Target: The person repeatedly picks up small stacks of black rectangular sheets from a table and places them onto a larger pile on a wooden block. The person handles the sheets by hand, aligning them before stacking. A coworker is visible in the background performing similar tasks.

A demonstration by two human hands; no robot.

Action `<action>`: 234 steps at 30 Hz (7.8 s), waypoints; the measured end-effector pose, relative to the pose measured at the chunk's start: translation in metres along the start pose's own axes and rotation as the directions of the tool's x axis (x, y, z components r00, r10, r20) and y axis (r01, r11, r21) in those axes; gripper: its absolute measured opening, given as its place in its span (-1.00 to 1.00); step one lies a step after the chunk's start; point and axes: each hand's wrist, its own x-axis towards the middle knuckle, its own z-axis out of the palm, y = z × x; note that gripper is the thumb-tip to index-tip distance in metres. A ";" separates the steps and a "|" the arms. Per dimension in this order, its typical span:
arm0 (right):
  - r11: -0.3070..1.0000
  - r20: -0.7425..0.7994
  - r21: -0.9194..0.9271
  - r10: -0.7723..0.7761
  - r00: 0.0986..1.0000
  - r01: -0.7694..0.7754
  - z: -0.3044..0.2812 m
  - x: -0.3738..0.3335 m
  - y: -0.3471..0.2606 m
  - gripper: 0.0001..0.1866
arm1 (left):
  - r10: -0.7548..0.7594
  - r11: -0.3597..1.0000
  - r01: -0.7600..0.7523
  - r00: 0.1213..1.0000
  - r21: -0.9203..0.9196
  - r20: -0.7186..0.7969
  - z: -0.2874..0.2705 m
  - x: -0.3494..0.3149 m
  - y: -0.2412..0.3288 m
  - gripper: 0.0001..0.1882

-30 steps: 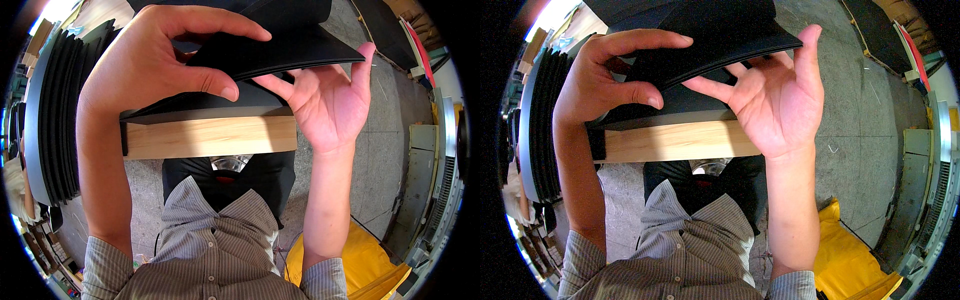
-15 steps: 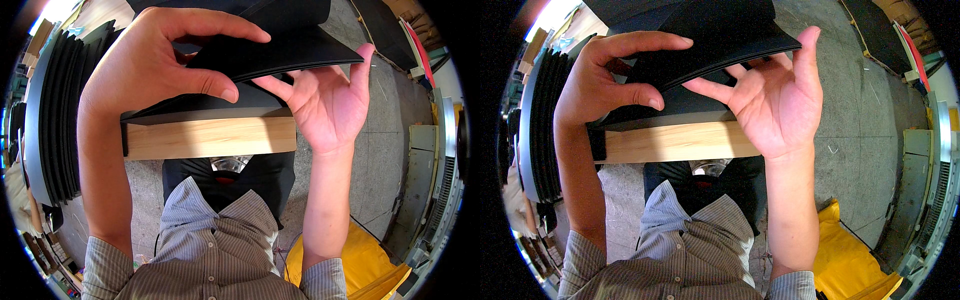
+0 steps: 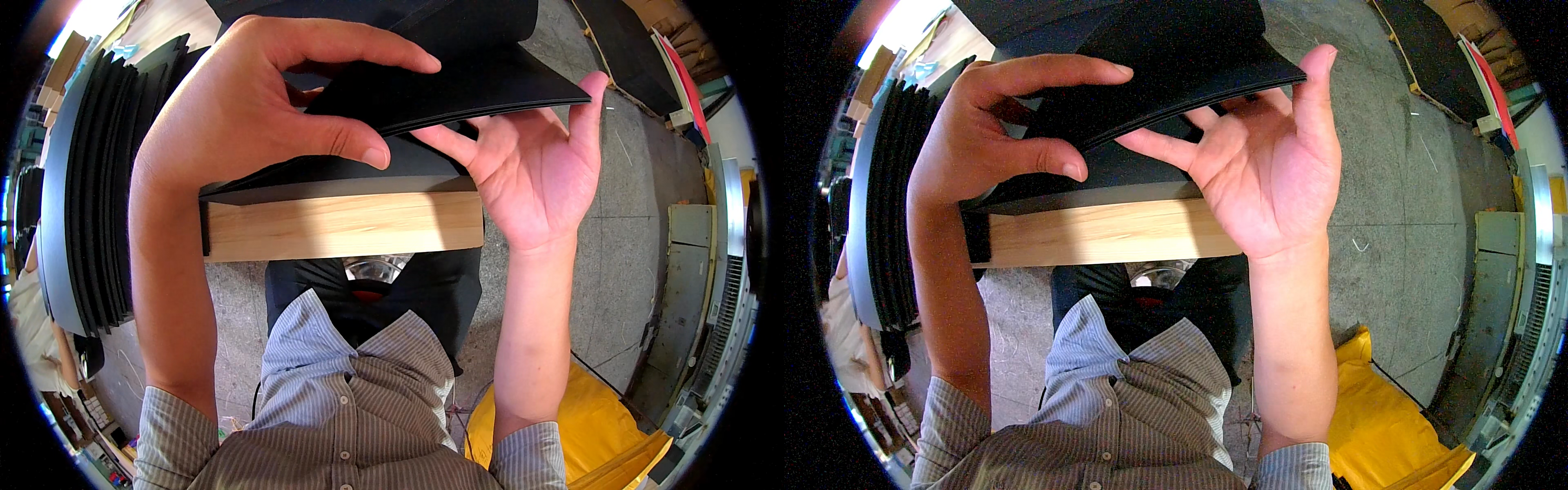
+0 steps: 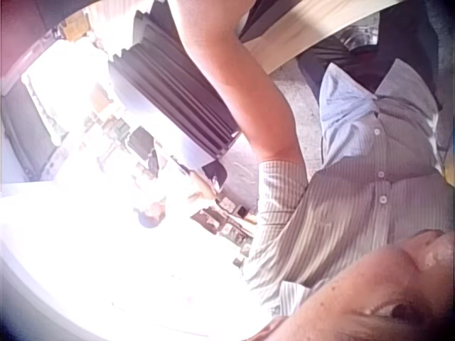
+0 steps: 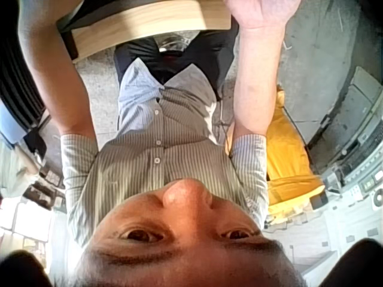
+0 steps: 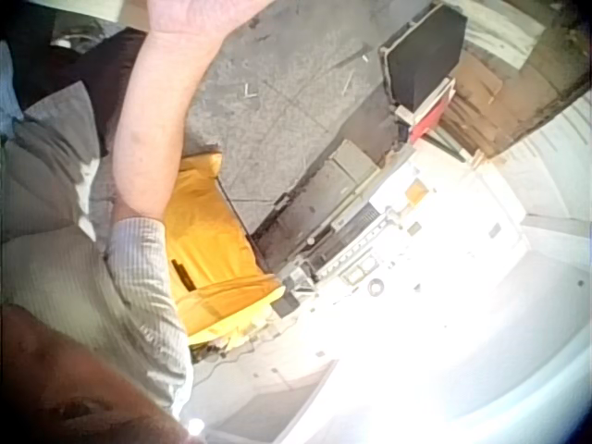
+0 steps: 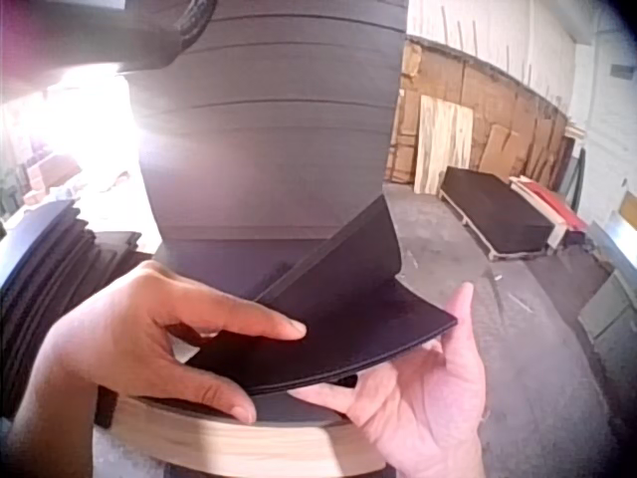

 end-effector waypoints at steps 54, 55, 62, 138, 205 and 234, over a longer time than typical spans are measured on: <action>0.607 -0.539 -0.671 -0.005 0.843 -0.426 0.053 0.015 -0.045 -0.50 | 0.299 0.702 -0.191 0.953 0.686 -0.040 0.032 -0.036 0.022 -0.46; 0.595 -0.518 -0.703 -0.054 0.854 -0.389 0.058 0.009 -0.044 -0.48 | 0.274 0.736 -0.155 0.958 0.659 -0.081 0.031 -0.043 0.028 -0.43; 0.531 -0.204 -0.847 -0.312 0.928 -0.008 0.092 -0.089 -0.064 -0.20 | 0.058 0.996 0.008 0.730 0.092 -0.681 0.011 -0.156 0.098 0.06; 0.770 -0.384 -0.616 -0.111 0.917 -0.165 0.064 0.013 -0.016 -0.70 | 0.208 0.645 -0.033 0.969 0.763 -0.134 0.034 -0.040 0.039 -0.65; -0.567 0.073 -0.804 -0.393 0.917 -0.179 0.023 -0.055 -0.032 -0.56 | 0.078 0.818 -0.104 0.994 0.566 0.070 0.012 -0.007 0.022 -0.61; -0.782 0.590 -0.616 -0.377 0.714 0.096 -0.007 -0.051 -0.025 -0.68 | 0.085 0.842 -0.103 0.995 0.530 0.058 0.013 -0.009 0.021 -0.60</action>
